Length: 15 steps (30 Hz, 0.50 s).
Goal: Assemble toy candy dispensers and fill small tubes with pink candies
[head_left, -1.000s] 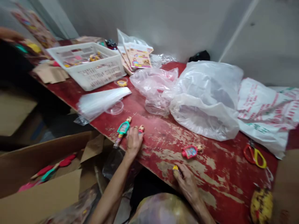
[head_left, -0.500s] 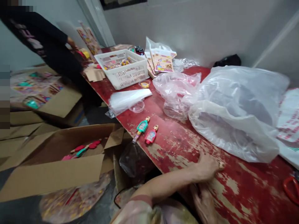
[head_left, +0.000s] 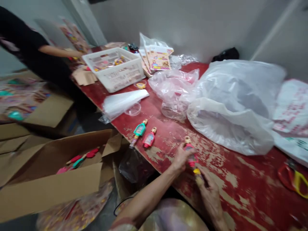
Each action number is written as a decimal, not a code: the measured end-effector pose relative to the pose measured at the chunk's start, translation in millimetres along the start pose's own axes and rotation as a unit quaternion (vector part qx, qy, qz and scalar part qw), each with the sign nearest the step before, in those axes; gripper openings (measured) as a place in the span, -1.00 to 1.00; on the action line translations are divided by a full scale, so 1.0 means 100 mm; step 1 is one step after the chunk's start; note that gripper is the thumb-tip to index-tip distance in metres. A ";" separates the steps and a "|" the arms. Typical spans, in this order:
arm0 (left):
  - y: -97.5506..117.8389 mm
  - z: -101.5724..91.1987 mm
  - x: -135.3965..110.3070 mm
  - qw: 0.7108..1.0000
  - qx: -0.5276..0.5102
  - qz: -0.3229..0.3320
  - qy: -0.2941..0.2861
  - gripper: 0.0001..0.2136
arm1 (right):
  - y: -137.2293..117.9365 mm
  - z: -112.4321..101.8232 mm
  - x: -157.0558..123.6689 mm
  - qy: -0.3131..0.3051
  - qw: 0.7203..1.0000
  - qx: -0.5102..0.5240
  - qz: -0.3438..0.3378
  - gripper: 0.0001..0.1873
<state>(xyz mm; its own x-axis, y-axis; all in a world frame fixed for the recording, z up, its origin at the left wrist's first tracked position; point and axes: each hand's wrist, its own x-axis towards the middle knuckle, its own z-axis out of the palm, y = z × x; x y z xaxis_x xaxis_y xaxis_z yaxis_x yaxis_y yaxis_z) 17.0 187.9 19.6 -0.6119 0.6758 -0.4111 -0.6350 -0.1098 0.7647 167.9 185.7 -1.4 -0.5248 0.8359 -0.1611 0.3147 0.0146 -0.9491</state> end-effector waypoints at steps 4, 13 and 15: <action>0.05 0.02 -0.07 0.999 -0.052 0.002 0.002 -0.62 | -0.23 0.06 0.06 -0.001 0.998 -0.047 -0.045 -0.67; 0.06 0.09 -0.25 0.994 -0.093 0.027 0.040 -0.57 | -0.19 0.11 0.08 0.072 0.972 -0.151 -0.166 -0.81; 0.04 0.08 -0.27 0.994 -0.097 0.029 0.041 -0.58 | -0.16 0.11 0.10 0.086 0.953 -0.174 -0.231 -0.81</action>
<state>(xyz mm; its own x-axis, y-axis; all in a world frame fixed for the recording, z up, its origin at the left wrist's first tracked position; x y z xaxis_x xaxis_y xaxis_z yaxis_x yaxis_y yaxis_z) 35.0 175.0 37.6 -0.6813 0.6036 -0.4141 -0.6714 -0.2899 0.6820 149.3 188.1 8.8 -0.5433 0.7730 0.3275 0.3397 0.5591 -0.7563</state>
